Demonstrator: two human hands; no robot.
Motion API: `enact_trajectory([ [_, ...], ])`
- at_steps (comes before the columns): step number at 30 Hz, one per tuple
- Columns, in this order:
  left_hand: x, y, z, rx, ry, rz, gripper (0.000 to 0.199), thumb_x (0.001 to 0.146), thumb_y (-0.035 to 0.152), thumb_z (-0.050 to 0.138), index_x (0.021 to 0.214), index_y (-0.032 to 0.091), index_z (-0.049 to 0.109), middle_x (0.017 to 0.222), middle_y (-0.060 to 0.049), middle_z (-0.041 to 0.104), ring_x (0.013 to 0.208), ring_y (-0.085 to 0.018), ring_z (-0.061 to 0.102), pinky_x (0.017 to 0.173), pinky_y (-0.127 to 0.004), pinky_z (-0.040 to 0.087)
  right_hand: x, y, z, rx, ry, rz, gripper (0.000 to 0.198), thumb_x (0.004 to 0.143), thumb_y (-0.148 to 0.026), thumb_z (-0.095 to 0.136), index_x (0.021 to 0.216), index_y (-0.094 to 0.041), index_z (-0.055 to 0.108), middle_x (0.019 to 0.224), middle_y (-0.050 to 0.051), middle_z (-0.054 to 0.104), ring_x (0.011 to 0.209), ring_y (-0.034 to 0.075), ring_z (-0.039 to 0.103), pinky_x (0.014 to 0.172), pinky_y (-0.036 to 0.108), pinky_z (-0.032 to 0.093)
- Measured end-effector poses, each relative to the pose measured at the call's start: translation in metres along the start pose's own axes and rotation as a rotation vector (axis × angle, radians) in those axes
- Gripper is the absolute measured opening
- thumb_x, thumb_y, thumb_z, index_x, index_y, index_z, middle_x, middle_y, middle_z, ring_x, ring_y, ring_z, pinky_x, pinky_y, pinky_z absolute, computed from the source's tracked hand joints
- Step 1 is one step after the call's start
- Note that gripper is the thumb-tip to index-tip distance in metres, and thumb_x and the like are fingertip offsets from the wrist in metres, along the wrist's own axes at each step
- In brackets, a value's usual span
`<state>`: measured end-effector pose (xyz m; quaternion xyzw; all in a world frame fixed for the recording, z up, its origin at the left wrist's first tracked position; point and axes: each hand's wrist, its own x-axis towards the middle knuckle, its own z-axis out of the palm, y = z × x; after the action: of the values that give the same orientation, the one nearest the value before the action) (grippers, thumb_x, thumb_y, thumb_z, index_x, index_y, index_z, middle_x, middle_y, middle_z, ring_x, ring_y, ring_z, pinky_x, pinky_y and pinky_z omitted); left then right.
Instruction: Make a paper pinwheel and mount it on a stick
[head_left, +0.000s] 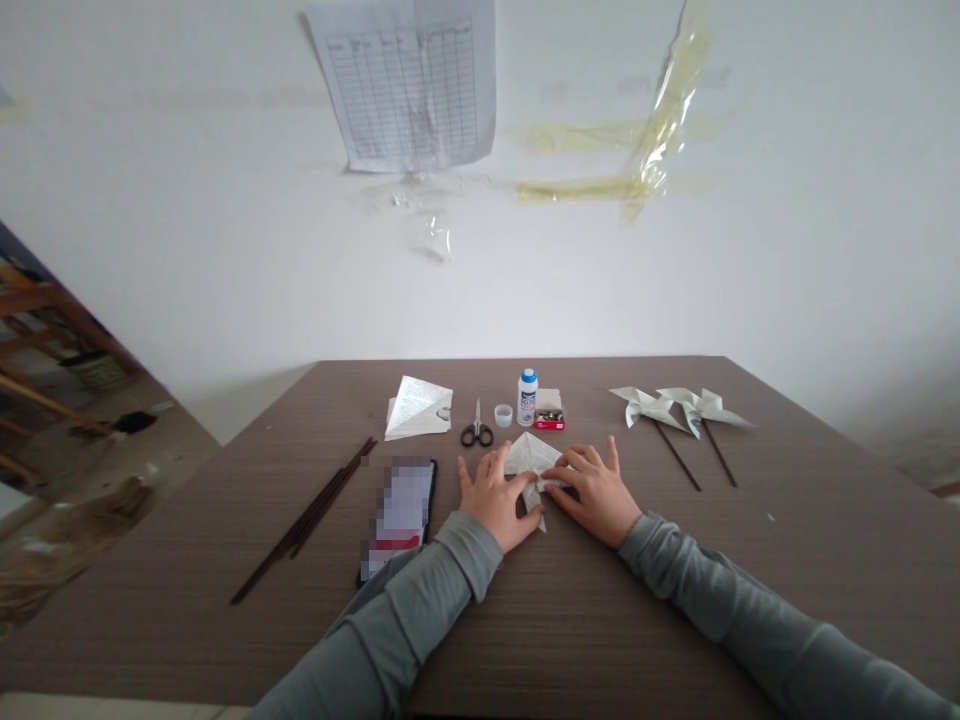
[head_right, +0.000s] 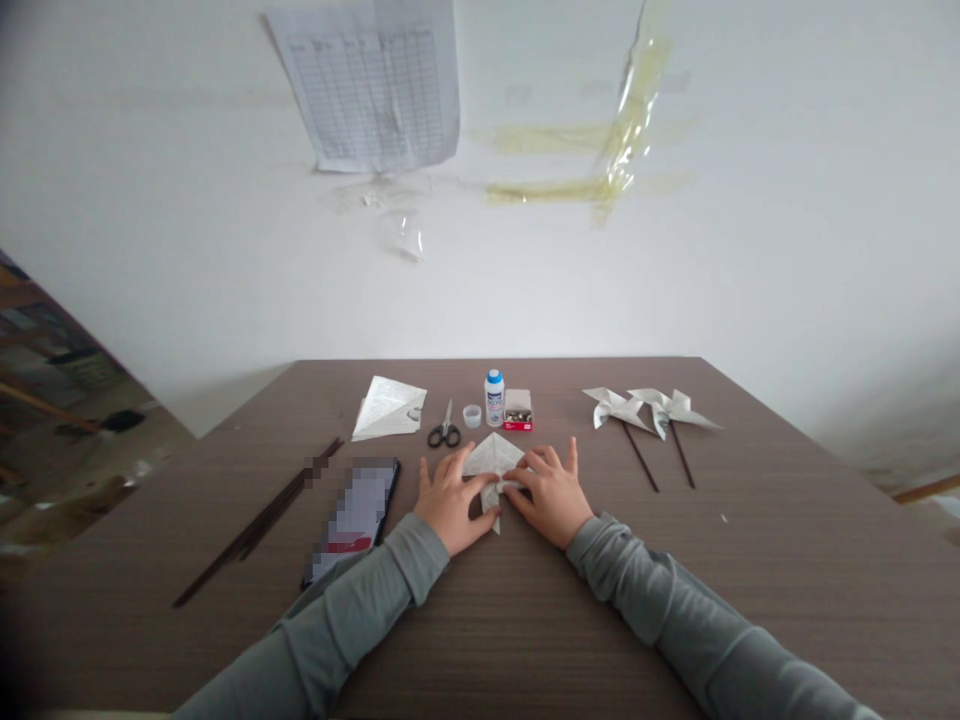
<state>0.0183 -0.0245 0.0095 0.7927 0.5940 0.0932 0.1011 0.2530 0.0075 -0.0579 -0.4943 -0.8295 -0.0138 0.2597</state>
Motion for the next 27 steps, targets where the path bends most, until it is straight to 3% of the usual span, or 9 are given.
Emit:
enact_trajectory([
  [10,-0.003,0.006,-0.012,-0.027,-0.028,-0.026,0.052,0.109,0.036,0.099,0.161,0.039,0.096,0.209,-0.015,0.054,0.188,-0.056,0.054,0.155,-0.099,0.027,0.000,-0.002,0.001,-0.043,0.027,-0.020,0.031,0.123,-0.037,0.076,0.130,-0.050,0.103,0.123,0.010,0.097,0.137,0.048,0.087,0.146,0.104,0.043],
  [16,-0.001,0.000,0.004,-0.010,0.019,-0.004,0.055,0.106,0.037,0.100,0.162,0.038,0.096,0.208,-0.018,0.055,0.187,-0.057,0.055,0.154,-0.099,0.030,0.002,-0.002,0.000,-0.038,0.006,-0.004,0.030,0.123,-0.039,0.076,0.130,-0.051,0.103,0.122,0.008,0.096,0.136,0.048,0.088,0.145,0.106,0.043],
  [20,0.000,-0.003,0.010,-0.003,0.075,0.009,0.059,0.102,0.034,0.102,0.160,0.042,0.097,0.207,-0.013,0.057,0.185,-0.058,0.058,0.155,-0.098,0.031,0.002,0.000,0.001,-0.021,0.015,-0.022,0.032,0.126,-0.041,0.072,0.130,-0.048,0.103,0.122,0.010,0.096,0.136,0.049,0.088,0.144,0.109,0.041],
  [27,-0.001,0.001,0.001,-0.016,-0.014,-0.022,0.057,0.107,0.039,0.100,0.163,0.043,0.096,0.211,-0.014,0.051,0.190,-0.056,0.053,0.156,-0.097,0.029,0.001,0.002,0.003,0.004,0.085,-0.041,0.035,0.126,-0.037,0.070,0.123,-0.047,0.102,0.114,0.008,0.095,0.130,0.044,0.089,0.145,0.099,0.050],
])
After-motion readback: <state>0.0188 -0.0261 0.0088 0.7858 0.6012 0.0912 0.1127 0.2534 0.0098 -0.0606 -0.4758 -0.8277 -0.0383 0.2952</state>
